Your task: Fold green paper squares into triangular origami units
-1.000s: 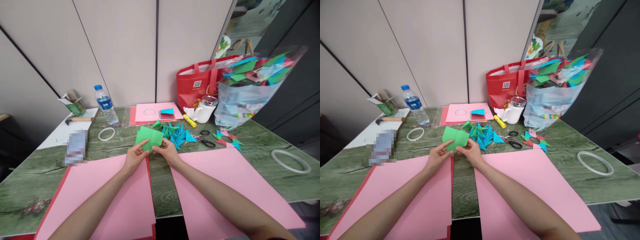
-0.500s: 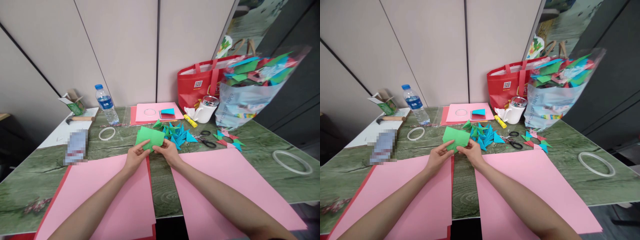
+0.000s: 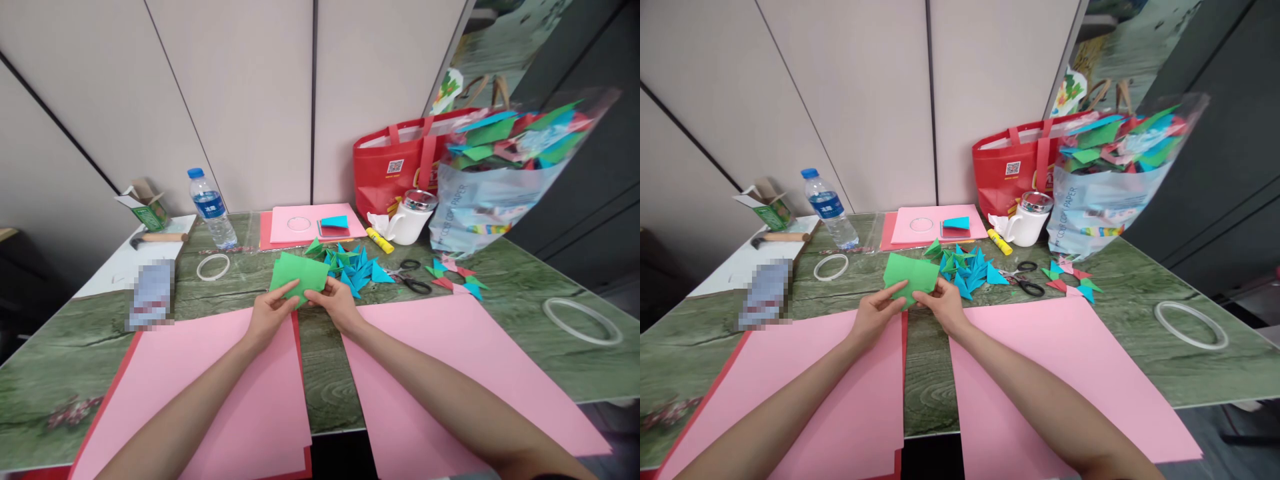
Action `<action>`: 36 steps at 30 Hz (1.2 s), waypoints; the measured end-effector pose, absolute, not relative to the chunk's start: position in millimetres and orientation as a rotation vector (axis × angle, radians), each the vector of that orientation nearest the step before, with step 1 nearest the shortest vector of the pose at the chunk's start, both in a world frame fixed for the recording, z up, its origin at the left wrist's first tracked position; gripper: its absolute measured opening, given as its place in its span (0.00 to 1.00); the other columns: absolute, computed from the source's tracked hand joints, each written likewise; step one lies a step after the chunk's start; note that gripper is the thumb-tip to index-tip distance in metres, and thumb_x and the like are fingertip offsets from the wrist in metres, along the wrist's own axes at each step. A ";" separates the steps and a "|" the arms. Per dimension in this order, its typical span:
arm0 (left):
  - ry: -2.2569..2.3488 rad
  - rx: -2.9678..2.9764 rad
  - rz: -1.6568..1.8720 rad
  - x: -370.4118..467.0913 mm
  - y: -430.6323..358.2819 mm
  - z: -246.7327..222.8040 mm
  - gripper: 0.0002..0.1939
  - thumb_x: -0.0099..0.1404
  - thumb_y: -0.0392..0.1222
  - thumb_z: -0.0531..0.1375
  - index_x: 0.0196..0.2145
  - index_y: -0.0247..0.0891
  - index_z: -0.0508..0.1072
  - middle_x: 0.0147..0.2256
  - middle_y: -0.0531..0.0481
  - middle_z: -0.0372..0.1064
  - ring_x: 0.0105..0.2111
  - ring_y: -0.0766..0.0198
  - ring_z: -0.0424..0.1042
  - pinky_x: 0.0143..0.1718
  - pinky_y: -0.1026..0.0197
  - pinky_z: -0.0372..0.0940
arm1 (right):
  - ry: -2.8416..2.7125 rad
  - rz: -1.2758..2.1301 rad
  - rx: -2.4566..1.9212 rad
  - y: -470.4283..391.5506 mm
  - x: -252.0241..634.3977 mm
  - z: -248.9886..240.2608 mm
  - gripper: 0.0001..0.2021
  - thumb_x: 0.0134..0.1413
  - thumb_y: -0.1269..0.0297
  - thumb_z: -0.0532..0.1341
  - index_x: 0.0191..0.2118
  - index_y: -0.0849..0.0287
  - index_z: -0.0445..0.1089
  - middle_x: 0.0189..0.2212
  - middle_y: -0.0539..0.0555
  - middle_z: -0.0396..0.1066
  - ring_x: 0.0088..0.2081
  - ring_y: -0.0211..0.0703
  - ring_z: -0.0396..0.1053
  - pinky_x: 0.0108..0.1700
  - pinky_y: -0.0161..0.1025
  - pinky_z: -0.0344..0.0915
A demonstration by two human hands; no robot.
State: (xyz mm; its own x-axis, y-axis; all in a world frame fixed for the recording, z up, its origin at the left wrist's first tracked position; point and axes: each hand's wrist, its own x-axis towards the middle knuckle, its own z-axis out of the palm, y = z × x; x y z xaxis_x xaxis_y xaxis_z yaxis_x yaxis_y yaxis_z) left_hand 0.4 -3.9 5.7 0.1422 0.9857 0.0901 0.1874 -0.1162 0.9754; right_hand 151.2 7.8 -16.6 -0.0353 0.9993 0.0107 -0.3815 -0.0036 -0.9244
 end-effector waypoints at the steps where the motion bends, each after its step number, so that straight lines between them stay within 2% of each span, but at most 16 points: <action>1: 1.205 1.489 1.070 1.1 -4.4 6.6 0.24 0.50 0.45 0.62 0.45 0.36 0.70 0.15 0.58 0.56 0.17 0.73 0.50 0.18 0.69 0.48 | -0.941 1.392 -0.899 7.7 151.1 -16.6 0.20 0.29 0.62 0.68 0.35 0.61 0.69 0.30 0.51 0.72 0.29 0.39 0.68 0.29 0.36 0.66; 3: 1.212 1.484 1.046 2.4 -5.2 8.1 0.27 0.48 0.44 0.63 0.46 0.34 0.69 0.13 0.61 0.44 0.16 0.75 0.42 0.16 0.68 0.40 | -0.939 1.390 -0.905 7.7 151.0 -17.0 0.20 0.29 0.62 0.68 0.35 0.60 0.69 0.30 0.51 0.72 0.29 0.39 0.68 0.29 0.36 0.66; 5: 1.210 1.480 1.046 3.5 -5.6 8.9 0.28 0.47 0.44 0.64 0.47 0.32 0.69 0.14 0.61 0.40 0.17 0.75 0.40 0.17 0.67 0.37 | -0.941 1.389 -0.903 7.5 150.7 -17.3 0.20 0.30 0.62 0.68 0.35 0.60 0.69 0.31 0.52 0.72 0.29 0.40 0.68 0.29 0.37 0.66; 15: 1.214 1.458 1.081 4.2 -5.9 7.5 0.27 0.48 0.43 0.63 0.46 0.31 0.69 0.14 0.61 0.40 0.17 0.74 0.39 0.18 0.66 0.36 | -0.938 1.389 -0.896 6.4 149.4 -15.8 0.19 0.31 0.63 0.67 0.36 0.61 0.69 0.31 0.51 0.72 0.27 0.37 0.67 0.28 0.35 0.66; 18: 1.199 1.428 1.088 4.6 -6.2 7.8 0.26 0.47 0.43 0.64 0.45 0.33 0.71 0.13 0.61 0.43 0.16 0.75 0.40 0.17 0.67 0.38 | -0.941 1.381 -0.899 6.6 149.3 -15.7 0.19 0.31 0.64 0.68 0.35 0.61 0.69 0.31 0.51 0.72 0.26 0.36 0.66 0.27 0.34 0.66; 24: 1.184 1.417 1.158 3.3 -3.1 3.2 0.14 0.45 0.41 0.65 0.32 0.35 0.77 0.17 0.54 0.65 0.18 0.72 0.54 0.19 0.68 0.51 | -0.969 1.365 -0.902 7.2 149.3 -16.1 0.18 0.31 0.63 0.68 0.34 0.61 0.69 0.31 0.51 0.72 0.26 0.36 0.67 0.27 0.35 0.66; 29: 1.174 1.383 1.125 1.4 0.1 -0.4 0.16 0.45 0.41 0.65 0.33 0.34 0.77 0.20 0.51 0.69 0.20 0.70 0.60 0.21 0.67 0.56 | -0.962 1.378 -0.930 8.3 150.7 -17.7 0.21 0.25 0.62 0.69 0.33 0.60 0.69 0.28 0.51 0.72 0.24 0.38 0.67 0.27 0.37 0.67; 32: 1.176 1.370 1.117 0.5 1.0 1.0 0.16 0.44 0.41 0.65 0.34 0.34 0.77 0.18 0.53 0.66 0.18 0.72 0.57 0.19 0.68 0.54 | -0.939 1.419 -0.932 9.7 152.5 -17.4 0.21 0.22 0.61 0.70 0.30 0.60 0.69 0.25 0.49 0.72 0.23 0.38 0.68 0.28 0.38 0.68; 36: 1.219 1.363 1.134 -1.4 2.1 4.6 0.16 0.44 0.41 0.65 0.34 0.34 0.77 0.11 0.60 0.50 0.14 0.76 0.46 0.16 0.69 0.50 | -0.856 1.509 -0.901 12.1 156.8 -17.2 0.17 0.23 0.62 0.70 0.26 0.62 0.68 0.21 0.48 0.71 0.23 0.37 0.69 0.30 0.37 0.68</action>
State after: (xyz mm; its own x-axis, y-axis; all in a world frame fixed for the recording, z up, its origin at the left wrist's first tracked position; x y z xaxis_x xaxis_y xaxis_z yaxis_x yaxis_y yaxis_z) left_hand -1.4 2.1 4.6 0.0722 0.9964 0.0434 0.1151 -0.0515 0.9920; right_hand 156.8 12.1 -17.2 -0.0832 0.9930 -0.0832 -0.4381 -0.1115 -0.8920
